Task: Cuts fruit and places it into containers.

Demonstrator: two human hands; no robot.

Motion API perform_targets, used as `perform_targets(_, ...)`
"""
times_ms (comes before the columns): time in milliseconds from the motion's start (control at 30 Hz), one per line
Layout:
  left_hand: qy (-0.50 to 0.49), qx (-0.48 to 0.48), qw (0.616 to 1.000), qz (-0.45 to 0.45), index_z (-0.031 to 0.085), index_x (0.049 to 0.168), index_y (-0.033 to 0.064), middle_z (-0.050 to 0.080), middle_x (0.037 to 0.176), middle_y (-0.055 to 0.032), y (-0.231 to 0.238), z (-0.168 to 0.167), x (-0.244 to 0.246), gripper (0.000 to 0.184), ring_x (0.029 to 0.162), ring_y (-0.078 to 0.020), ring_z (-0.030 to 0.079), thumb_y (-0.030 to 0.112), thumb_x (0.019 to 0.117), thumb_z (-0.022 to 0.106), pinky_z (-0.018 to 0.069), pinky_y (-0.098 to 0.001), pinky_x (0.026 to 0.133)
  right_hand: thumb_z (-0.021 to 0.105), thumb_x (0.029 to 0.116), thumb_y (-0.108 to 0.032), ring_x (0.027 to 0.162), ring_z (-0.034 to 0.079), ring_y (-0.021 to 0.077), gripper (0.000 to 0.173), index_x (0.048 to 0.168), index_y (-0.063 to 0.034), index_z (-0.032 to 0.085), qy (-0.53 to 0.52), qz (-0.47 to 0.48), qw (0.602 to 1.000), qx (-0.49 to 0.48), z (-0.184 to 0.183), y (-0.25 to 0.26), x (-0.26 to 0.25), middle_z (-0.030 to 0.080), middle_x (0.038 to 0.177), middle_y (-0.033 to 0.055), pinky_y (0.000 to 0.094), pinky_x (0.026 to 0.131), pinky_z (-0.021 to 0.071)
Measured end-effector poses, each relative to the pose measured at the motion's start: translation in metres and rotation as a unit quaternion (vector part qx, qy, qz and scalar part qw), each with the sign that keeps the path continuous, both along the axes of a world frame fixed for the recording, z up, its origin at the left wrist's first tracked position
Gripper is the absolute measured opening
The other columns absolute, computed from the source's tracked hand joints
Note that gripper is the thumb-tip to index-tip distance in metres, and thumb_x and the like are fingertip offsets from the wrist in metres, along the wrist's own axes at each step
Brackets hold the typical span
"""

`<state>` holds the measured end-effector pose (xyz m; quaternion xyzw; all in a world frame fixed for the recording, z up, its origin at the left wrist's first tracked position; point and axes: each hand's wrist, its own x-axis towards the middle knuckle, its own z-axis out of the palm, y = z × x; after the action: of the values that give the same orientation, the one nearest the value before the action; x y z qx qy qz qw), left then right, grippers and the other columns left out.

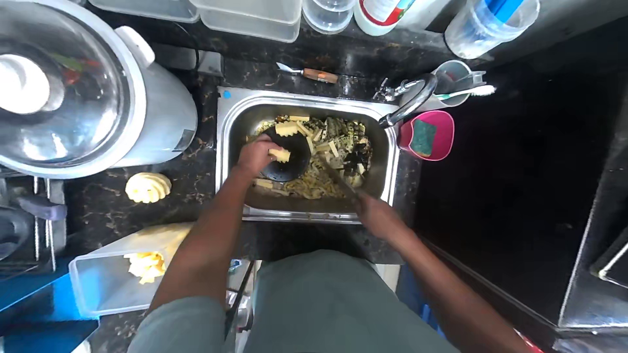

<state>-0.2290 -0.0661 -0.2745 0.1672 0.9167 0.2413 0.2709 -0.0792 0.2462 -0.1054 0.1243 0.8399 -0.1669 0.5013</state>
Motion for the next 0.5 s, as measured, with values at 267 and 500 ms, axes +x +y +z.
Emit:
perform_targets(267,-0.02,-0.057,0.989,-0.133,0.081,0.107,0.0311,0.063,0.126,-0.0066,0.004,0.004,-0.035,0.033,0.127,-0.0312,0.054,0.021,0.0777,0.09,0.0501,-0.0533,0.103,0.035,0.1097,-0.031,0.109,0.07,0.0412,0.043,0.148,-0.0178,0.049,0.014,0.116,0.993,0.031,-0.04,-0.081,-0.03,0.072,0.116,0.0194,0.0604,0.088,0.055)
perform_targets(500,-0.028,-0.058,0.988,-0.143,0.081,0.106,0.032,0.064,0.122,-0.0047,0.004,-0.001,-0.041,0.032,0.125,-0.0295,0.054,0.022,0.0764,0.09,0.0504,-0.053,0.101,0.04,0.1091,-0.028,0.106,0.07,0.042,0.038,0.144,-0.0166,0.048,0.009,0.136,0.99,0.038,-0.064,-0.094,-0.049,0.072,0.113,0.0197,0.0607,0.084,0.0558)
